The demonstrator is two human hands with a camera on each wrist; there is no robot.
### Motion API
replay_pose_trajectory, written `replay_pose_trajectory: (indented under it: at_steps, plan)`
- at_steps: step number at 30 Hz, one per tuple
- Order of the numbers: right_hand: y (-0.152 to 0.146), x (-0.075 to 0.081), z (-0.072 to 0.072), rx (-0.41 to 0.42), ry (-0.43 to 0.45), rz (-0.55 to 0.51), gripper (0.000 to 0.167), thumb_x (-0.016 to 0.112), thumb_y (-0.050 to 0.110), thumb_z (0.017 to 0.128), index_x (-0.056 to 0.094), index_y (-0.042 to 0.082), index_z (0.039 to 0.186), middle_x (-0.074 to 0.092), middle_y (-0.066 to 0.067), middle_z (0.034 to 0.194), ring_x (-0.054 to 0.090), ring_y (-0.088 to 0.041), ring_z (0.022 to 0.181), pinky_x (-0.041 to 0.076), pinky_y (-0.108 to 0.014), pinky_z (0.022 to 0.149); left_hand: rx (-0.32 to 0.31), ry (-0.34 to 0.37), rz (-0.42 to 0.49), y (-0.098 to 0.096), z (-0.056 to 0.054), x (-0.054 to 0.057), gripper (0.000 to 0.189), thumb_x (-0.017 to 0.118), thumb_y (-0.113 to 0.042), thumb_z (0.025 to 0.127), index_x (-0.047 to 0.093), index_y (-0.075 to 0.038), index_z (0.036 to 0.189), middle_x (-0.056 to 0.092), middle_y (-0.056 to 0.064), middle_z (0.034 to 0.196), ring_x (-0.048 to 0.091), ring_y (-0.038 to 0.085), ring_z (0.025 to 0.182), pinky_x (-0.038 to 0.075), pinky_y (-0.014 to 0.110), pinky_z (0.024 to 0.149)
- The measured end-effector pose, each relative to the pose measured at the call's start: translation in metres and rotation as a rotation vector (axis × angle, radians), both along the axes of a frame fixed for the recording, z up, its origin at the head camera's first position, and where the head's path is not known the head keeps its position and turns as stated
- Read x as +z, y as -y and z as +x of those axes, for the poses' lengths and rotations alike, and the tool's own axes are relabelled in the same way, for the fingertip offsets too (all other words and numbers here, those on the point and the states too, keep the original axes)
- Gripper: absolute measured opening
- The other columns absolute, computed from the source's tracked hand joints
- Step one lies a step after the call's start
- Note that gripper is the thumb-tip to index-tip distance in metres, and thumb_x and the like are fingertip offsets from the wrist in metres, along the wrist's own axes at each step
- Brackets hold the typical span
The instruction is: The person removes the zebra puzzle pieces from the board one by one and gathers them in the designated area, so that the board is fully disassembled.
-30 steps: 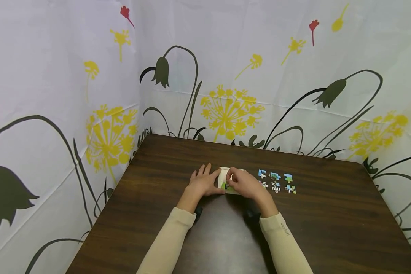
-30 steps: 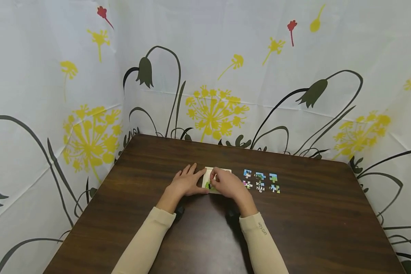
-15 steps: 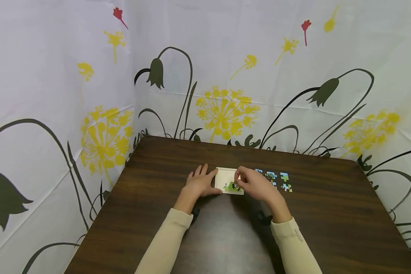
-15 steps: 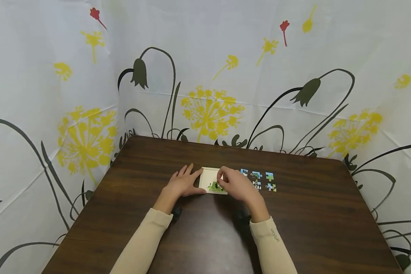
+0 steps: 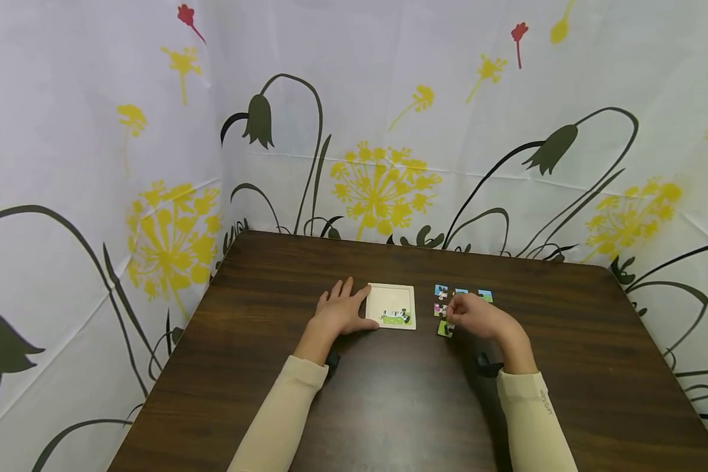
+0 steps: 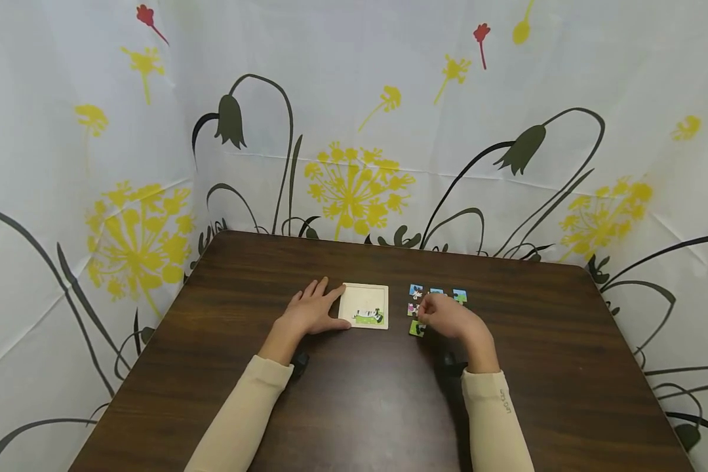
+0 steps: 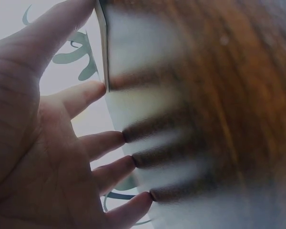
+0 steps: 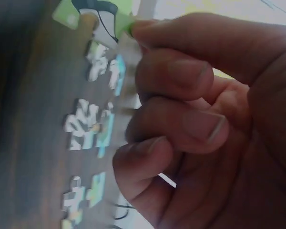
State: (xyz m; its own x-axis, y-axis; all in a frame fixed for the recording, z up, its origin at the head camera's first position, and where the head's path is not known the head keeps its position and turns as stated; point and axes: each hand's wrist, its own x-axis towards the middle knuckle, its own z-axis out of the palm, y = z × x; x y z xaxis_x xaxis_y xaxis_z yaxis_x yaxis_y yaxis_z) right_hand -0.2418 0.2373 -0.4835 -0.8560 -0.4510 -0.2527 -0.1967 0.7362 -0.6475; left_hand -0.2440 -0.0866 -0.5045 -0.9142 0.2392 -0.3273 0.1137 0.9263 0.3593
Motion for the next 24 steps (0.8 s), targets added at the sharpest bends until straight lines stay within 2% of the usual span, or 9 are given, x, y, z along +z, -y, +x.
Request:
replay_pose_trajectory:
  at_steps: [7, 15, 19, 24]
  plan:
    - [0.002, -0.015, -0.010, 0.027, -0.009, -0.005, 0.011, 0.058, 0.004, 0.105, 0.066, -0.001, 0.101, 0.066, -0.008, 0.093, 0.055, -0.018, 0.080, 0.046, -0.034, 0.073, 0.007, -0.002, -0.002, 0.000, 0.000, 0.000, 0.093, 0.075, -0.063, 0.095, 0.032, -0.032, 0.172, 0.014, 0.015, 0.182, 0.013, 0.039, 0.169, 0.016, 0.065, 0.134]
    - [0.001, -0.012, -0.012, -0.030, -0.071, 0.038, 0.007, 0.061, 0.006, 0.104, 0.066, 0.001, 0.106, 0.071, -0.012, 0.104, 0.064, -0.024, 0.093, 0.054, -0.043, 0.086, 0.008, -0.007, -0.005, -0.002, -0.003, 0.003, 0.093, 0.075, -0.063, 0.095, 0.032, -0.032, 0.172, 0.014, 0.015, 0.182, 0.013, 0.039, 0.169, 0.015, 0.064, 0.134]
    - [0.010, -0.013, -0.010, -0.036, -0.106, 0.048, 0.007, 0.062, 0.009, 0.106, 0.066, 0.004, 0.107, 0.071, -0.011, 0.100, 0.062, -0.021, 0.086, 0.052, -0.039, 0.080, 0.008, -0.002, -0.012, -0.001, -0.002, 0.002, 0.094, 0.075, -0.063, 0.095, 0.031, -0.033, 0.172, 0.013, 0.014, 0.182, 0.012, 0.039, 0.169, 0.015, 0.065, 0.134]
    - [0.040, -0.014, -0.009, 0.000, -0.100, 0.045, 0.008, 0.063, 0.013, 0.107, 0.067, 0.007, 0.110, 0.068, -0.006, 0.093, 0.057, -0.017, 0.077, 0.048, -0.034, 0.072, 0.016, 0.007, -0.009, 0.000, 0.000, 0.001, 0.093, 0.075, -0.063, 0.095, 0.031, -0.033, 0.172, 0.013, 0.014, 0.182, 0.011, 0.039, 0.169, 0.014, 0.064, 0.134]
